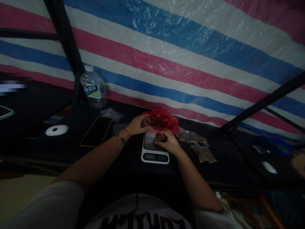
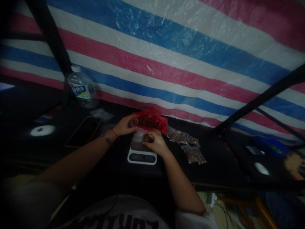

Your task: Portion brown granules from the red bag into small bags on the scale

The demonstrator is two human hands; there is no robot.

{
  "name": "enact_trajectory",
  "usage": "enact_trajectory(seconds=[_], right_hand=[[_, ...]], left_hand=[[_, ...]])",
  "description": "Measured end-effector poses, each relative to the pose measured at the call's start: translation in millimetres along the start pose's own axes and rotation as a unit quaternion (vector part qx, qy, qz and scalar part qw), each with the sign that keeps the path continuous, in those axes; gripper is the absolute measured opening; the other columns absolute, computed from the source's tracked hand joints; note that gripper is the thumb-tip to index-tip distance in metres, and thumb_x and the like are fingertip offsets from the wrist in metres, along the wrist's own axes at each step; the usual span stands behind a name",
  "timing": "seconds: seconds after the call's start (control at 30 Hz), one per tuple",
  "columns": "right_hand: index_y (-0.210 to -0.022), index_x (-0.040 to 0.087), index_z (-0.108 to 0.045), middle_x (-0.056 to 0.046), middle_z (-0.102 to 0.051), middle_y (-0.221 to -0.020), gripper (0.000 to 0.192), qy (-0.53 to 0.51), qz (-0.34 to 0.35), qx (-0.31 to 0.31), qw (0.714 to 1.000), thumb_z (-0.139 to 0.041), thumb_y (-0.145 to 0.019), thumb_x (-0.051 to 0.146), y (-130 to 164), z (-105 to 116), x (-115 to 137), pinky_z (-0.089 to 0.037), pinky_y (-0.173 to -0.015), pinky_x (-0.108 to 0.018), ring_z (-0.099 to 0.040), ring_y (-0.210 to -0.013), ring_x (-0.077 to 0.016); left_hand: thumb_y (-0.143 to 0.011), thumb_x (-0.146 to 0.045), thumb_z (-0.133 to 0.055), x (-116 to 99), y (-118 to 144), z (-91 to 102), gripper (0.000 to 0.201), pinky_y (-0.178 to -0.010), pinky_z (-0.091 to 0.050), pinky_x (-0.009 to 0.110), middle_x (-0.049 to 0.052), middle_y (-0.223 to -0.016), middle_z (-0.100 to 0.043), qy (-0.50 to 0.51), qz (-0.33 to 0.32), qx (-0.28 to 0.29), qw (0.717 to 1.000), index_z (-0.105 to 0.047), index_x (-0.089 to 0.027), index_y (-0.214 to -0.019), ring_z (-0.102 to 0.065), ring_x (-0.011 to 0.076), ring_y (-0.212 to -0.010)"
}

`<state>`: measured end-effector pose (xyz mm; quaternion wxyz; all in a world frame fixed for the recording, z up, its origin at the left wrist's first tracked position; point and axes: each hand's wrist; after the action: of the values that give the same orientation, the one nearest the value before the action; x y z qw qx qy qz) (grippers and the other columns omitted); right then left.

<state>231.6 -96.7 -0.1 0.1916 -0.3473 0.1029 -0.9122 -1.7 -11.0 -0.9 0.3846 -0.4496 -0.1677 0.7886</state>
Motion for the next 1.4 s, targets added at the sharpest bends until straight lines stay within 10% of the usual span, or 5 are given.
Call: enact_trajectory(seconds=[0.33,0.77,1.4], right_hand=[[-0.105,0.02,-0.06,-0.005,-0.067,-0.104,0.036,-0.18,0.003,-0.021,0.983,-0.07,-0.071,0.025,-41,8,3,-0.05,-0.09,-0.035,-0.064,-0.096,-0.0192],[-0.1,0.019,-0.066,-0.007,-0.066,-0.1,0.028,0.006,0.106,0.014,0.994,-0.068,-0.072,0.015,-72,20,27,-0.048,-0.089,-0.037,-0.061,-0.096,-0.0214],[-0.138,0.023,-0.047,-0.009,-0.057,-0.129,0.061,-0.028,0.124,0.042,0.991,-0.062,-0.079,0.016,-73,26,35,-0.044,-0.099,-0.039,-0.055,-0.115,-0.0218]], left_hand=[[-0.07,-0.042,-0.072,-1,-1,-10.4,0.058,-0.096,-0.047,0.04,0.009,-0.118,-0.065,-0.014,0.052,0.043,0.998,-0.057,-0.018,-0.121,-0.061,0.0255,-0.108],[-0.066,-0.045,-0.075,-8,-2,-12.0,0.057,-0.089,-0.051,0.036,0.007,-0.109,-0.068,0.014,0.086,0.027,0.996,-0.061,-0.018,-0.115,-0.065,0.0236,-0.098],[-0.071,-0.037,-0.072,-5,-1,-12.9,0.053,-0.091,-0.05,0.04,0.011,-0.113,-0.067,0.095,0.076,-0.011,0.993,-0.058,-0.015,-0.117,-0.064,0.0253,-0.102]])
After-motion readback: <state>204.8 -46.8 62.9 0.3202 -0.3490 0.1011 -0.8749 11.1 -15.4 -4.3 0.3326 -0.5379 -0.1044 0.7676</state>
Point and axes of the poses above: each hand's wrist, its own y-axis away from the middle knuckle, its own z-axis out of the back of the hand, x = y × z
